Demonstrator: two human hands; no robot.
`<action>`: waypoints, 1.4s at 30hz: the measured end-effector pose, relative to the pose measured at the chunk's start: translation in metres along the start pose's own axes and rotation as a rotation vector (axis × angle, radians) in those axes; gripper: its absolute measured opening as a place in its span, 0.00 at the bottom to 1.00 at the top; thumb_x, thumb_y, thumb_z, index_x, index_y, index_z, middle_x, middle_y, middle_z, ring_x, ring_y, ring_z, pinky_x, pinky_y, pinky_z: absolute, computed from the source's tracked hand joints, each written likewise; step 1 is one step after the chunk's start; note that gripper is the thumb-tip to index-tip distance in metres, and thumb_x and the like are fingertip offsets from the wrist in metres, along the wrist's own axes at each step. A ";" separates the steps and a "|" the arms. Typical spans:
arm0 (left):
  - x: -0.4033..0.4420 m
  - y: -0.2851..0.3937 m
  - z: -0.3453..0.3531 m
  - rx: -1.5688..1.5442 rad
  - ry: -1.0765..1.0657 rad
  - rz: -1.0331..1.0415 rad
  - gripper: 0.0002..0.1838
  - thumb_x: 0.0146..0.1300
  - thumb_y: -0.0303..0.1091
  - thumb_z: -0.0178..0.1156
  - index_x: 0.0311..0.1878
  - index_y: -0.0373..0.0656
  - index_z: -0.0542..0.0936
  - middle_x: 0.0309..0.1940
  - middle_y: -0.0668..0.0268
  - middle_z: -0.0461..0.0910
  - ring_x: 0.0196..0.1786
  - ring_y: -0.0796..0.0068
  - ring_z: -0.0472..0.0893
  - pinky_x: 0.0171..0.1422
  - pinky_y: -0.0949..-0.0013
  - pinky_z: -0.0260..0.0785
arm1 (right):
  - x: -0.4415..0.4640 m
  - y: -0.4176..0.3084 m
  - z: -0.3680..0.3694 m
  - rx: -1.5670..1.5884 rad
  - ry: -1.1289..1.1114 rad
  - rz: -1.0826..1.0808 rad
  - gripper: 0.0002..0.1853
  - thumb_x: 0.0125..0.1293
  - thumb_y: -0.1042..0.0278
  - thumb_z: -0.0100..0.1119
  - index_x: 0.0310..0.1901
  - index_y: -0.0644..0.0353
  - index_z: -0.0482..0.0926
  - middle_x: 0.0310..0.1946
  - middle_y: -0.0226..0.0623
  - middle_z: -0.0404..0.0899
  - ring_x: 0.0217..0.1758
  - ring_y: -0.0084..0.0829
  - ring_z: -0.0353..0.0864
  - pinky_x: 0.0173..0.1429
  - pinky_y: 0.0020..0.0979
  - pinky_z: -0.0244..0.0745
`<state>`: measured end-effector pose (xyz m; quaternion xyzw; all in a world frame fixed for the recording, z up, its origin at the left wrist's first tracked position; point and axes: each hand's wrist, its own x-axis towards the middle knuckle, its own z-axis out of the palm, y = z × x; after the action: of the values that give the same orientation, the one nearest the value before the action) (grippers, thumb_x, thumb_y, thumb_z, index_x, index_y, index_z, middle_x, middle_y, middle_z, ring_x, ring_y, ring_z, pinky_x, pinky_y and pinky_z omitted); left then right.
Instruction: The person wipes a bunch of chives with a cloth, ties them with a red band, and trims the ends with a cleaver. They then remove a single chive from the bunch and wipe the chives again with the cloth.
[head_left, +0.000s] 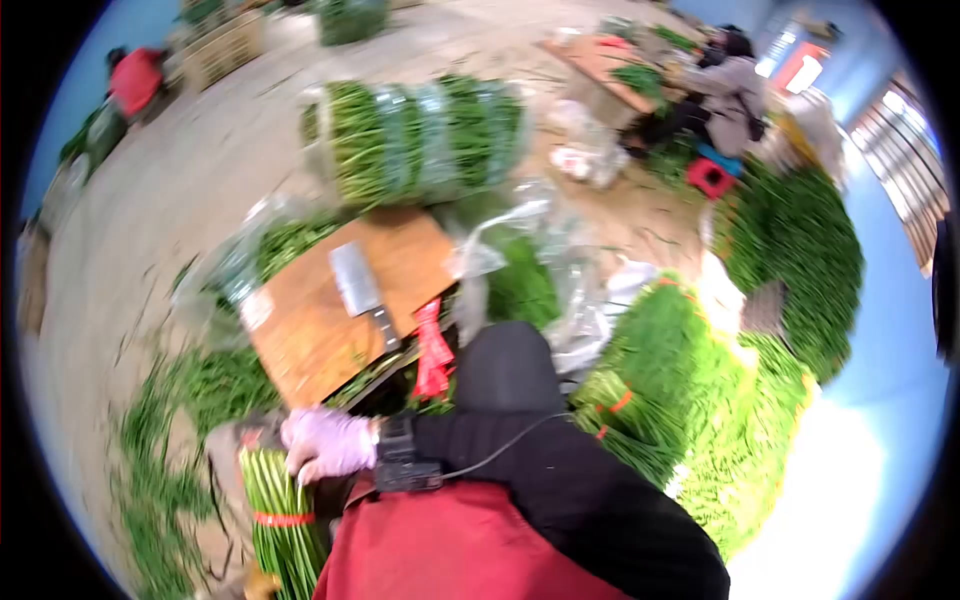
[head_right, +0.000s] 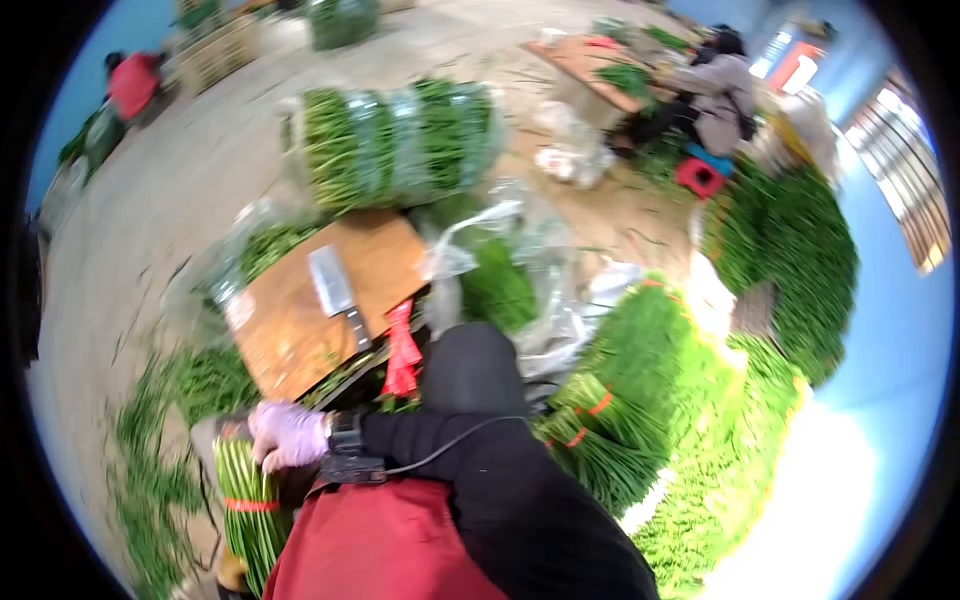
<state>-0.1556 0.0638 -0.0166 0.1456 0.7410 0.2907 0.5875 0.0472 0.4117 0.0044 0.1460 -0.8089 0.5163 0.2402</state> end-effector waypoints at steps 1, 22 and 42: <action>0.008 0.004 0.009 0.013 0.003 0.001 0.35 0.50 0.36 0.70 0.62 0.35 0.71 0.36 0.72 0.79 0.35 0.81 0.76 0.36 0.73 0.69 | -0.002 0.006 0.000 -0.049 -0.098 0.060 0.11 0.46 0.55 0.70 0.25 0.53 0.84 0.23 0.38 0.74 0.36 0.43 0.76 0.39 0.45 0.69; -0.067 0.021 0.114 -0.713 0.005 0.225 0.44 0.43 0.39 0.77 0.64 0.32 0.72 0.52 0.64 0.81 0.52 0.73 0.80 0.60 0.70 0.70 | -0.016 0.012 0.013 0.261 0.038 0.450 0.07 0.56 0.69 0.67 0.26 0.60 0.79 0.27 0.34 0.74 0.35 0.34 0.74 0.42 0.35 0.68; -0.074 -0.018 0.113 -0.775 0.100 0.278 0.43 0.41 0.43 0.79 0.60 0.33 0.74 0.49 0.66 0.82 0.49 0.74 0.80 0.57 0.70 0.71 | -0.091 0.131 -0.003 0.264 -0.154 1.124 0.16 0.73 0.54 0.56 0.45 0.59 0.82 0.32 0.23 0.79 0.29 0.15 0.72 0.34 0.20 0.69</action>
<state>-0.0257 0.0374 0.0149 -0.0018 0.5779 0.6314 0.5171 0.0610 0.4684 -0.1437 -0.2399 -0.7062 0.6490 -0.1504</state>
